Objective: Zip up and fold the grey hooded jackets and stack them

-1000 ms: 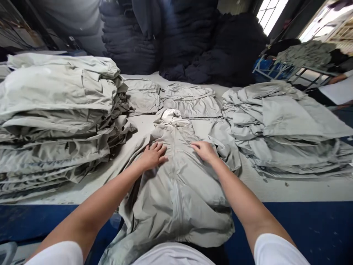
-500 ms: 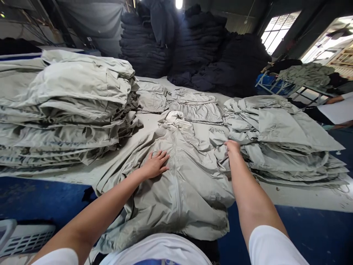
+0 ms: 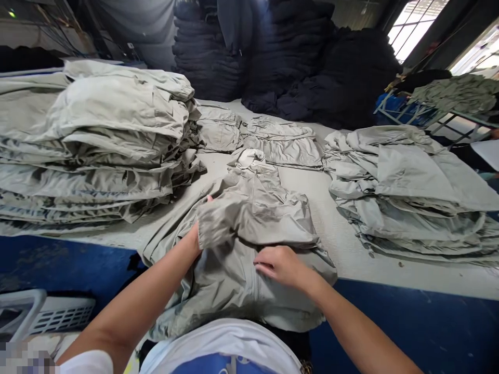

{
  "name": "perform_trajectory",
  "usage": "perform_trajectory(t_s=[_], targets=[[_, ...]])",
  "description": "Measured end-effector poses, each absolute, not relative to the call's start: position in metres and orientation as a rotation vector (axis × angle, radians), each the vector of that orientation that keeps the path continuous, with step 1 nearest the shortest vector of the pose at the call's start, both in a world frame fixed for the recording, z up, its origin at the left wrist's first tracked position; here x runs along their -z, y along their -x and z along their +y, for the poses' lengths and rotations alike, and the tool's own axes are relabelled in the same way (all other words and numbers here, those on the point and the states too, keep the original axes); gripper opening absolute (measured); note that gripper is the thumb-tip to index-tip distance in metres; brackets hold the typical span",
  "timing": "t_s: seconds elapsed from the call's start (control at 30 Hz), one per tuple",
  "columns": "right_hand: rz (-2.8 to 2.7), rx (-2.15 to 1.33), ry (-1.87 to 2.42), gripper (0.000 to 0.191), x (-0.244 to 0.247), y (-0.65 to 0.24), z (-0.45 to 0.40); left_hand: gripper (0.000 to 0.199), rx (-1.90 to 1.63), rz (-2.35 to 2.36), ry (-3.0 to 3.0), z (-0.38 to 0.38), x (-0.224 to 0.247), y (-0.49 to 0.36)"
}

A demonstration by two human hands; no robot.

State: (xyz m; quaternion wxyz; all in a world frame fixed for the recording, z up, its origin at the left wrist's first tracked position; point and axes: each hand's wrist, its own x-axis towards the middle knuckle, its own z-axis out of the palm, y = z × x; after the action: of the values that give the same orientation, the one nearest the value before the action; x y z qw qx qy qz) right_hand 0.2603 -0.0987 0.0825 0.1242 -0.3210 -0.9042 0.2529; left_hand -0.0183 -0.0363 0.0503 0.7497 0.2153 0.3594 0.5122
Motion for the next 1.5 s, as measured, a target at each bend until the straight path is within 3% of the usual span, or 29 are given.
perform_trajectory(t_s=[0.1, 0.23, 0.33, 0.47, 0.57, 0.67, 0.8, 0.9, 1.0, 1.2, 1.33, 1.5], targets=[[-2.392, -0.866, 1.036, 0.030, -0.092, -0.270, -0.099, 0.073, -1.088, 0.855, -0.444, -0.043, -0.054, 0.028], [-2.177, -0.572, 1.272, 0.034, -0.103, -0.292, -0.060, 0.082, -0.943, 0.988, -0.444, -0.052, -0.067, 0.038], [-2.333, -0.389, 1.493, 0.041, -0.080, -0.307, -0.028, 0.089, -0.866, 1.013, -0.545, -0.057, -0.074, 0.051], [-2.431, -0.190, 1.895, 0.056, -0.040, -0.326, -0.005, 0.069, -0.860, 1.124, -0.766, -0.066, -0.070, 0.072], [-2.331, -0.121, 2.113, 0.057, -0.033, -0.330, 0.003, 0.091, -0.887, 1.165, -0.920, -0.062, -0.063, 0.078], [-2.219, -0.135, 2.263, 0.057, -0.042, -0.320, 0.008, 0.097, -1.084, 1.227, -1.123, -0.039, -0.062, 0.077], [-2.221, -0.149, 2.222, 0.060, -0.048, -0.303, 0.006, 0.084, -1.114, 1.707, -1.634, -0.010, -0.063, 0.066], [-2.204, -0.171, 2.323, 0.059, -0.042, -0.297, -0.002, 0.066, -0.909, 1.862, -2.124, -0.013, -0.052, 0.048], [-2.214, -0.048, 2.169, 0.061, -0.031, -0.291, -0.009, 0.065, -0.569, 1.791, -2.430, -0.026, -0.031, 0.027], [-2.452, -0.198, 2.010, 0.064, -0.019, -0.278, -0.006, 0.065, -0.157, 1.716, -2.421, -0.028, -0.012, 0.014], [-2.481, -0.271, 1.972, 0.063, -0.023, -0.287, -0.007, 0.063, -0.242, 1.707, -2.455, -0.033, -0.027, 0.043], [-2.465, -0.299, 1.858, 0.062, -0.027, -0.291, -0.027, 0.058, -0.320, 2.033, -2.297, -0.035, -0.041, 0.109]])
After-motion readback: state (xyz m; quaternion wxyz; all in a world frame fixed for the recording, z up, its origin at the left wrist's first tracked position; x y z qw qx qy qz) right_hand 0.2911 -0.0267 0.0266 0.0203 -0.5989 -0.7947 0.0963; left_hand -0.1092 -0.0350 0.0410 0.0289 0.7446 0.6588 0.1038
